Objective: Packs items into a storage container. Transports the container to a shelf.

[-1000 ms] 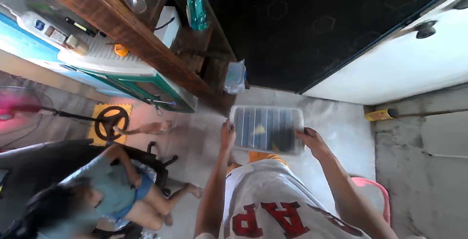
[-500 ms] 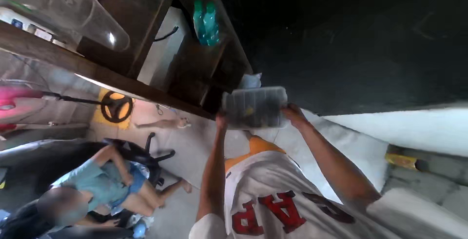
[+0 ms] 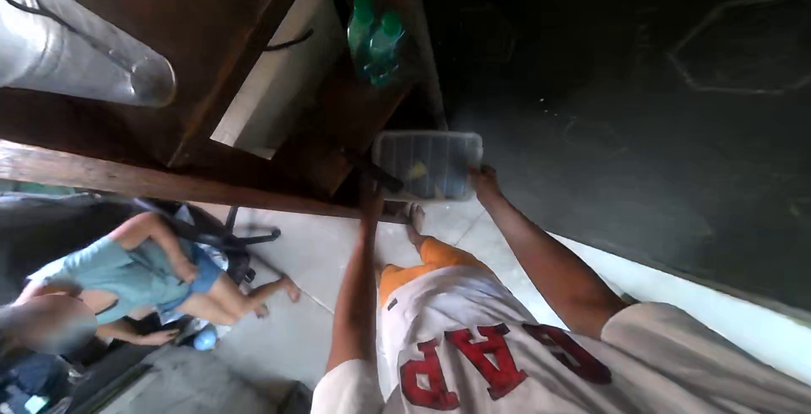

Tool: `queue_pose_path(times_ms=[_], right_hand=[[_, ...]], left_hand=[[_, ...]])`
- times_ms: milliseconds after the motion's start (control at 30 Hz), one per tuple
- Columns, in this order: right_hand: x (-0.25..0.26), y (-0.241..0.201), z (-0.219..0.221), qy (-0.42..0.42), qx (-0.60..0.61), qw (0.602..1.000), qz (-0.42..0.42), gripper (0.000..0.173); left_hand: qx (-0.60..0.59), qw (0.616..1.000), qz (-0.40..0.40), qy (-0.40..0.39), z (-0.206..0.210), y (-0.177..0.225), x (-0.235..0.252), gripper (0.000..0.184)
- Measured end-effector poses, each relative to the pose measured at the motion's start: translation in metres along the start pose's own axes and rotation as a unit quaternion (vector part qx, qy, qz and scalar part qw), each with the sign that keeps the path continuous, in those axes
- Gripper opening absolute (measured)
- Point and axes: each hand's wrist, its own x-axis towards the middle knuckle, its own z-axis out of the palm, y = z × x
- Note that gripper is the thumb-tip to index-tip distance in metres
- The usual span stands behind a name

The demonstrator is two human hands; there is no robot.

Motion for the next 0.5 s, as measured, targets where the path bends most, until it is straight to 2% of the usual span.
queue_pose_path(times_ms=[67, 133, 200, 300, 500], right_hand=[[0.007, 0.002, 0.005, 0.011, -0.005, 1.000, 0.007, 0.053], [0.013, 0.001, 0.009, 0.005, -0.009, 1.000, 0.006, 0.054], [0.013, 0.004, 0.011, -0.003, -0.022, 1.000, -0.003, 0.052], [0.011, 0.017, 0.004, -0.015, -0.029, 0.999, -0.007, 0.051], [-0.009, 0.005, 0.024, -0.025, -0.033, 0.999, -0.006, 0.048]], left_hand=[[-0.037, 0.998, -0.038, 0.019, 0.020, -0.003, -0.010, 0.074], [-0.127, 0.988, -0.086, 0.027, 0.042, -0.003, -0.016, 0.089], [-0.218, 0.968, -0.118, 0.043, 0.056, -0.004, -0.019, 0.094], [-0.233, 0.963, -0.116, 0.065, 0.063, -0.006, -0.020, 0.080], [-0.204, 0.973, -0.089, 0.064, 0.025, 0.021, -0.004, 0.064]])
